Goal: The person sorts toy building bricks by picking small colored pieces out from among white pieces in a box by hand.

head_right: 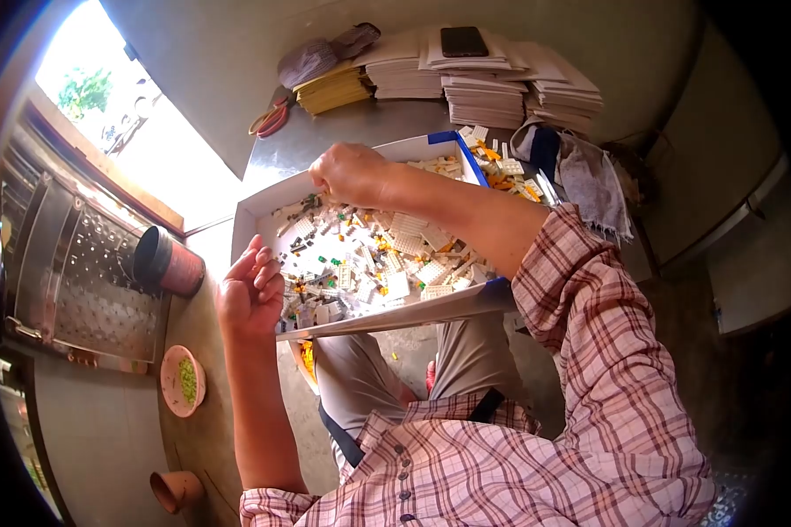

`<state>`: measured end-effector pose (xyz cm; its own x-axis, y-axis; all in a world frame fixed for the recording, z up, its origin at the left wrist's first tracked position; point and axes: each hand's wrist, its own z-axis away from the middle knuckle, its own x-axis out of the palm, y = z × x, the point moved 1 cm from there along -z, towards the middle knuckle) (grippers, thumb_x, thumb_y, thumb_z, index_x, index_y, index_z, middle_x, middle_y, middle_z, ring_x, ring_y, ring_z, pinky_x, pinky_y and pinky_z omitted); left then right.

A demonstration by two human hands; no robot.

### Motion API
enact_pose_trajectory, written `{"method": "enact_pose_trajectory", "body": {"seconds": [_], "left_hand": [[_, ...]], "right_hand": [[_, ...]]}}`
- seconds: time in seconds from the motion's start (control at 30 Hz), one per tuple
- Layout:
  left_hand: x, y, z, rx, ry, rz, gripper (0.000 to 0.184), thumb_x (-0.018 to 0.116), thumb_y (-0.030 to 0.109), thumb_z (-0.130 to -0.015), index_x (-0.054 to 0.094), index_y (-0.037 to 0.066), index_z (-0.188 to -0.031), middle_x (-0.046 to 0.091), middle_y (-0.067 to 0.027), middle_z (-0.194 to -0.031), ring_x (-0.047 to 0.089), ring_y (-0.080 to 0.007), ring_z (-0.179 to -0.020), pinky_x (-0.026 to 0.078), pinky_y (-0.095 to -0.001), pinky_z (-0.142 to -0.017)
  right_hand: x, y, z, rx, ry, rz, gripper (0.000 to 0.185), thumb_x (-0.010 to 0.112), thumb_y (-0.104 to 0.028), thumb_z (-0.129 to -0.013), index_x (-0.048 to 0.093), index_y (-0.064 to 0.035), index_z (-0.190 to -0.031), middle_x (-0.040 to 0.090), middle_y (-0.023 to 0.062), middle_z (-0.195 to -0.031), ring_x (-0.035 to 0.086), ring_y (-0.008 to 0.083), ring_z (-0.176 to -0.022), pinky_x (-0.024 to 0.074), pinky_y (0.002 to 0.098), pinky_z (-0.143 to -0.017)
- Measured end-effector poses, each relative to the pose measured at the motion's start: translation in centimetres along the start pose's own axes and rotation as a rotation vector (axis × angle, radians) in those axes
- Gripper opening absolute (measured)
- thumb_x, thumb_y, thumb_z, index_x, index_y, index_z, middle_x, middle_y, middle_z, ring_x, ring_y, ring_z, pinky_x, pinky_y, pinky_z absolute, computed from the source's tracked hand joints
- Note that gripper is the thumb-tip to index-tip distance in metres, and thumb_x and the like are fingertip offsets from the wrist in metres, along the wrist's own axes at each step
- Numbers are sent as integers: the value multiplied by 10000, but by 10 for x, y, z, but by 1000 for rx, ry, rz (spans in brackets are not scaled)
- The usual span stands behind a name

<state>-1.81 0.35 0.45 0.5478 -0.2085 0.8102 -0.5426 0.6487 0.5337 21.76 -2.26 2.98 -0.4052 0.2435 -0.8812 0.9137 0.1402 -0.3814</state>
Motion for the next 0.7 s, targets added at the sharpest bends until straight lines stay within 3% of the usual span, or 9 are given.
{"method": "enact_pose_trajectory", "body": {"seconds": [0.2,0.3,0.5,0.6,0.7], "left_hand": [[-1,-1,-3,-50,-42,5,150,457,14,-892,468,6,-1042,479,-59,-780,374,-93,-552,289,-195,-415],[0,-1,-3,-73,-47,-5,138,471,26,-895,470,17,-1033,473,-48,-769,379,-93,-552,293,-198,-416],[-2,-2,-5,-93,-67,-6,122,485,35,-897,475,28,-1018,466,-46,-752,376,-91,-535,292,-199,-414],[0,-1,-4,-87,-56,-27,124,487,39,-898,475,28,-1021,467,-48,-753,373,-90,-529,291,-198,-413],[1,-1,-3,-86,-55,-33,124,489,40,-899,475,28,-1022,468,-48,-754,375,-89,-530,294,-199,-413]], "right_hand": [[15,-1,-2,-115,-131,451,83,575,-70,-763,645,-67,-808,640,109,-811,648,273,-810,512,374,-702],[24,1,-2,-147,-77,475,73,566,-78,-770,639,-83,-765,629,85,-800,649,263,-799,511,377,-683],[2,2,2,109,-182,48,114,566,-59,-747,672,-90,-778,664,69,-770,649,243,-752,503,344,-666],[-2,8,0,191,-56,-19,146,560,-58,-747,685,-98,-810,675,77,-768,649,255,-740,505,346,-661],[-2,5,2,20,-58,204,139,546,-74,-761,678,-105,-786,667,81,-759,648,265,-743,505,355,-657]]}}
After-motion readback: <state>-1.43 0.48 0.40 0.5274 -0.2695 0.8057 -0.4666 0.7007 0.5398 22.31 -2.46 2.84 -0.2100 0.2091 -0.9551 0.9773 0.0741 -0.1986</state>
